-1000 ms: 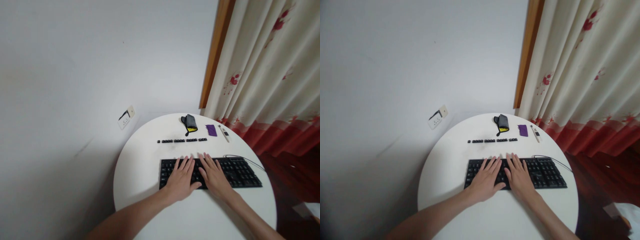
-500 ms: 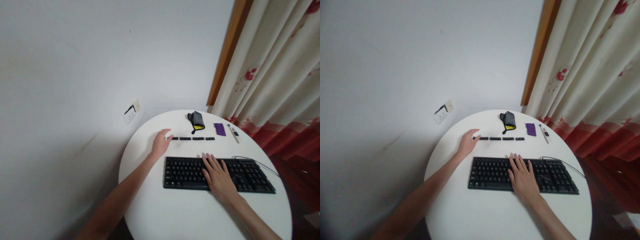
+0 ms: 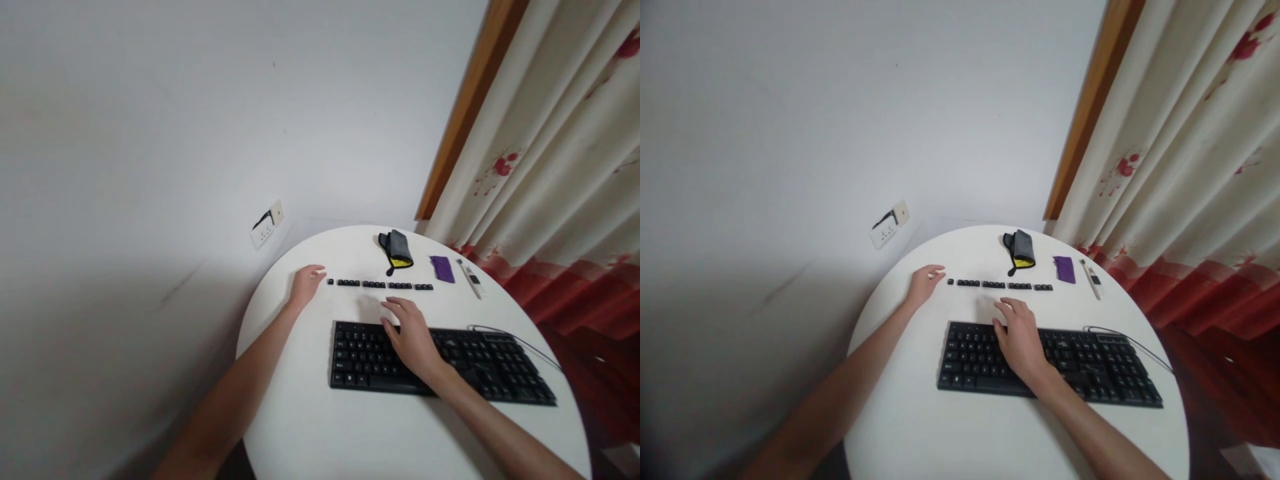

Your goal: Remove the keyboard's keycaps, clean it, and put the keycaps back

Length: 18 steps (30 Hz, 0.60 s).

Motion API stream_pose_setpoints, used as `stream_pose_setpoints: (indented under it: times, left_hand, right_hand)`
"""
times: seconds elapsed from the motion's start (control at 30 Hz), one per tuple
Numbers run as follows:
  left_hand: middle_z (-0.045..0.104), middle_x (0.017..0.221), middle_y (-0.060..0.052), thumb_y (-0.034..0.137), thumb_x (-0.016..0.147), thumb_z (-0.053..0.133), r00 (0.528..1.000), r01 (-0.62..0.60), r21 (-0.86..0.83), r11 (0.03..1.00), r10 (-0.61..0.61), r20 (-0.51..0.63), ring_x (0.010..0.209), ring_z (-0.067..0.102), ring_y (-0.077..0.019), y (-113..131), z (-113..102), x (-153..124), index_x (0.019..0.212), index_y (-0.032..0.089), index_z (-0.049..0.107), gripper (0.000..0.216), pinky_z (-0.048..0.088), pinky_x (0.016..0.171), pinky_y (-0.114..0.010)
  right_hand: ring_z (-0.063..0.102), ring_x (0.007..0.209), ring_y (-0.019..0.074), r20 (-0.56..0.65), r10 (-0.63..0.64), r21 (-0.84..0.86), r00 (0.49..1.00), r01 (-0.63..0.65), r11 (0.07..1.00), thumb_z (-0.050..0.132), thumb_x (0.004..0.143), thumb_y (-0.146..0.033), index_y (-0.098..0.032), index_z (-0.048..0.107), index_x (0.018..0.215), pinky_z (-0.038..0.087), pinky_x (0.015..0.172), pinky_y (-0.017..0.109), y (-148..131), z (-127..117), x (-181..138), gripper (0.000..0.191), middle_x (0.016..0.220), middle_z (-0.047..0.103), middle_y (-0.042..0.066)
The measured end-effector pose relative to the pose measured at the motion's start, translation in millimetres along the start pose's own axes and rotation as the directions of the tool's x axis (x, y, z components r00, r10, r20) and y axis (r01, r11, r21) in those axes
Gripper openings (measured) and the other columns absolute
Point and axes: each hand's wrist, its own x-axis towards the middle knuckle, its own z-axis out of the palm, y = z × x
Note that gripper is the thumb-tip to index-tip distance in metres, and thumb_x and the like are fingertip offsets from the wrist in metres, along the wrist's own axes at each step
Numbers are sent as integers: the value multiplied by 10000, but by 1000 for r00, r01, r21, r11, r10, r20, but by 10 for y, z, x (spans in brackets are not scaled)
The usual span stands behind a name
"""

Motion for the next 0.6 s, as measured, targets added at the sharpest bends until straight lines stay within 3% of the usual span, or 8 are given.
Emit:
stream_pose_setpoints:
  times: [0.17,0.27,0.43,0.6]
  left_hand:
    - [736,1019,-55,224,778,728,990,-89,1,996,88,109,951,662,-200,62,108,-111,919,191,744,146,500,911,-338]
    - [746,987,-49,175,779,719,981,-120,3,993,118,156,952,665,-198,58,115,-143,892,192,757,121,483,928,-335]
    - [757,901,-46,124,798,664,973,-116,-8,993,115,202,860,680,-185,25,97,-130,847,192,770,135,488,854,-294]
    - [756,888,-65,139,791,653,975,-54,-46,998,62,213,824,688,-196,24,84,-145,880,172,765,147,501,799,-291]
  right_hand:
    - [481,1124,300,112,-41,-139,993,56,989,550,901,-227,-197,667,1145,401,922,459,-266,484,810,272,1195,614,114]
    - [454,1143,300,172,-32,-222,985,71,972,563,902,-232,-201,692,1097,352,929,456,-340,761,1081,235,1203,612,117]
    - [485,1083,278,236,-65,-249,970,124,960,532,891,-129,-172,735,874,266,964,476,-402,968,1200,208,1024,682,123]
    - [527,1050,257,235,-118,-191,965,165,968,545,895,-148,-191,735,866,271,979,456,-445,868,1149,197,957,706,99]
